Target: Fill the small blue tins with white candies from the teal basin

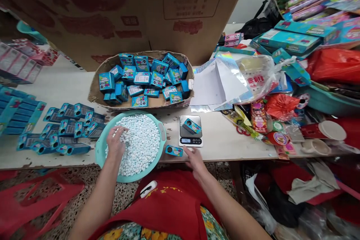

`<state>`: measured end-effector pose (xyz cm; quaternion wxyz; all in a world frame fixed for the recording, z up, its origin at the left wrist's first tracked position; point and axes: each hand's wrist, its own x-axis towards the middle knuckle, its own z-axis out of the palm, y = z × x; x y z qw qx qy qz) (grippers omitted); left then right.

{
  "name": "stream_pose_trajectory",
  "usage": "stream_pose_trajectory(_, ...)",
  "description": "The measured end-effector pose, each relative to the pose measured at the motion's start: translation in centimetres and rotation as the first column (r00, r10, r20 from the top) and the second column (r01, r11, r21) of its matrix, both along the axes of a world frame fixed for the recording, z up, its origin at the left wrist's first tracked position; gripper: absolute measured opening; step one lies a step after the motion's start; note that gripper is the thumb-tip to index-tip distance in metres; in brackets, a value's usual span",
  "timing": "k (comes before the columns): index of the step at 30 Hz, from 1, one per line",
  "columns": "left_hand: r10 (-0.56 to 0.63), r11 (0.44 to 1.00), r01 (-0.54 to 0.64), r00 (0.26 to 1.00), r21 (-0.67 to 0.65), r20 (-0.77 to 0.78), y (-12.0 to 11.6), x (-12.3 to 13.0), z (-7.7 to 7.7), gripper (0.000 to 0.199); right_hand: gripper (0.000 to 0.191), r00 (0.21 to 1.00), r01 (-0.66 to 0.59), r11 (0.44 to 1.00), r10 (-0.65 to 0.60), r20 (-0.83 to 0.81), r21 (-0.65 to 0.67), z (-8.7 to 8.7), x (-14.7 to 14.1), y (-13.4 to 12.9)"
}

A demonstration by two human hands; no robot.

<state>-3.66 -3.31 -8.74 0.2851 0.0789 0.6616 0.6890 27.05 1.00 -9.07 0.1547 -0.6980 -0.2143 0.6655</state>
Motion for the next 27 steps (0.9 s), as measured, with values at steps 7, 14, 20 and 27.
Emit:
stream_pose_trajectory(7, 0.088, 0.974, -0.189, 0.823, 0.126, 0.561, 0.4, -1.9, 0.6, 0.029, 0.085, 0.889, -0.362, 0.562, -0.033, 0.457, 0.744, -1.7, 1.2, 6.6)
stream_pose_trajectory(14, -0.069, 0.970, -0.113, 0.726, 0.217, 0.684, 0.1, -0.6, 4.8, 0.030, 0.043, 0.899, -0.428, 0.256, 0.221, 0.379, 0.867, 4.5, -5.0, 6.4)
stream_pose_trajectory(20, -0.116, 0.894, -0.071, 0.917, 0.442, 0.383, 1.3, 3.2, 10.2, 0.033, 0.032, 0.636, -0.590, -0.044, 0.590, 0.498, 0.806, 7.2, -13.1, 2.6)
stream_pose_trajectory(27, 0.060, 0.927, -0.121, 0.982, 0.356, 0.179, 1.7, 3.7, 9.2, 0.031, 0.030, 0.571, -0.664, -0.090, 0.580, 0.582, 0.742, 6.9, -15.2, 1.8)
